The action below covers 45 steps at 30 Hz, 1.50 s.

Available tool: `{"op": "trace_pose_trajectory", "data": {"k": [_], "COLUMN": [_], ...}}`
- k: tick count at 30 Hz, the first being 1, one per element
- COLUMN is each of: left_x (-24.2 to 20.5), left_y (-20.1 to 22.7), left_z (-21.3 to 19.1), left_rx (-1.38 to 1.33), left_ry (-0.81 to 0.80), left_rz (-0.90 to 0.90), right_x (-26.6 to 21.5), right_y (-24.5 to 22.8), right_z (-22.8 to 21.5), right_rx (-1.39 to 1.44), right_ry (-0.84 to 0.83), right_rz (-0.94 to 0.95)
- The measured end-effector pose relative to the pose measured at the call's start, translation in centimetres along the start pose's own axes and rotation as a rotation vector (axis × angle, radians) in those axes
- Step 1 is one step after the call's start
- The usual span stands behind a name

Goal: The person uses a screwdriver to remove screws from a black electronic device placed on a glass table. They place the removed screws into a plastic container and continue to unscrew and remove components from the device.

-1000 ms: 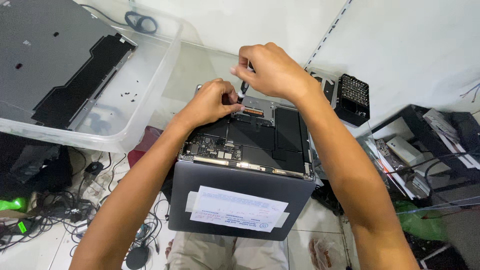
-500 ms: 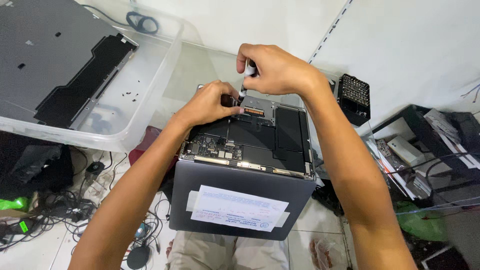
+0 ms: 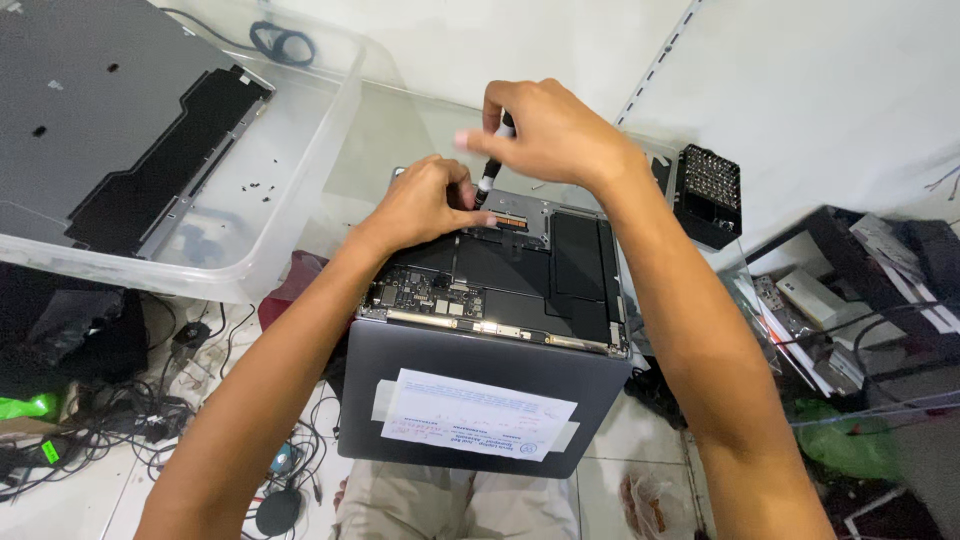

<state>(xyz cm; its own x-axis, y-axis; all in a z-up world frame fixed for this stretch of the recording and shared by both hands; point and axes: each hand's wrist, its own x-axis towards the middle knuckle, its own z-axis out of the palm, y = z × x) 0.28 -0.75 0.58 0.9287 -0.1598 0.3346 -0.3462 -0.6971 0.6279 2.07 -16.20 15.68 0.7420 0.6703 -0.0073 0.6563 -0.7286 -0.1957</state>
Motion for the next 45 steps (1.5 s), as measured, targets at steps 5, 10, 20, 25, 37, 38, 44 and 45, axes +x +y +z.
{"op": "trace_pose_trajectory", "data": {"k": [5, 10, 20, 25, 37, 38, 44, 45], "left_x": [-0.7, -1.1, -0.9, -2.3, -11.7, -11.9, -12.1, -12.0], "left_y": [0.4, -0.4, -1.2, 1.3, 0.7, -0.4, -6.0, -6.4], "left_z": [-0.9, -1.0, -0.5, -2.4, -16.0, -16.3, -16.1, -15.9], "left_rx": [-0.160, -0.108, -0.101, -0.024, 0.521, 0.531, 0.629, 0.650], "left_ry": [-0.035, -0.025, 0.035, 0.209, 0.384, 0.322, 0.304, 0.295], "left_rz": [0.000, 0.032, 0.110, 0.113, -0.209, -0.288, -0.349, -0.363], "right_x": [0.3, 0.8, 0.3, -0.3, 3.5, 3.7, 5.9, 5.8], "right_y": [1.1, 2.4, 3.4, 5.8, -6.9, -8.6, -12.0, -12.1], "right_z": [0.2, 0.3, -1.2, -3.0, 4.7, 5.7, 9.6, 9.8], "right_rx": [0.016, 0.000, 0.065, 0.107, 1.029, 0.995, 0.774, 0.731], "right_ry": [0.024, 0.039, 0.132, 0.355, 0.436, 0.451, 0.576, 0.584], "right_rz": [-0.053, -0.084, -0.131, -0.328, -0.268, -0.204, -0.210, -0.201]}}
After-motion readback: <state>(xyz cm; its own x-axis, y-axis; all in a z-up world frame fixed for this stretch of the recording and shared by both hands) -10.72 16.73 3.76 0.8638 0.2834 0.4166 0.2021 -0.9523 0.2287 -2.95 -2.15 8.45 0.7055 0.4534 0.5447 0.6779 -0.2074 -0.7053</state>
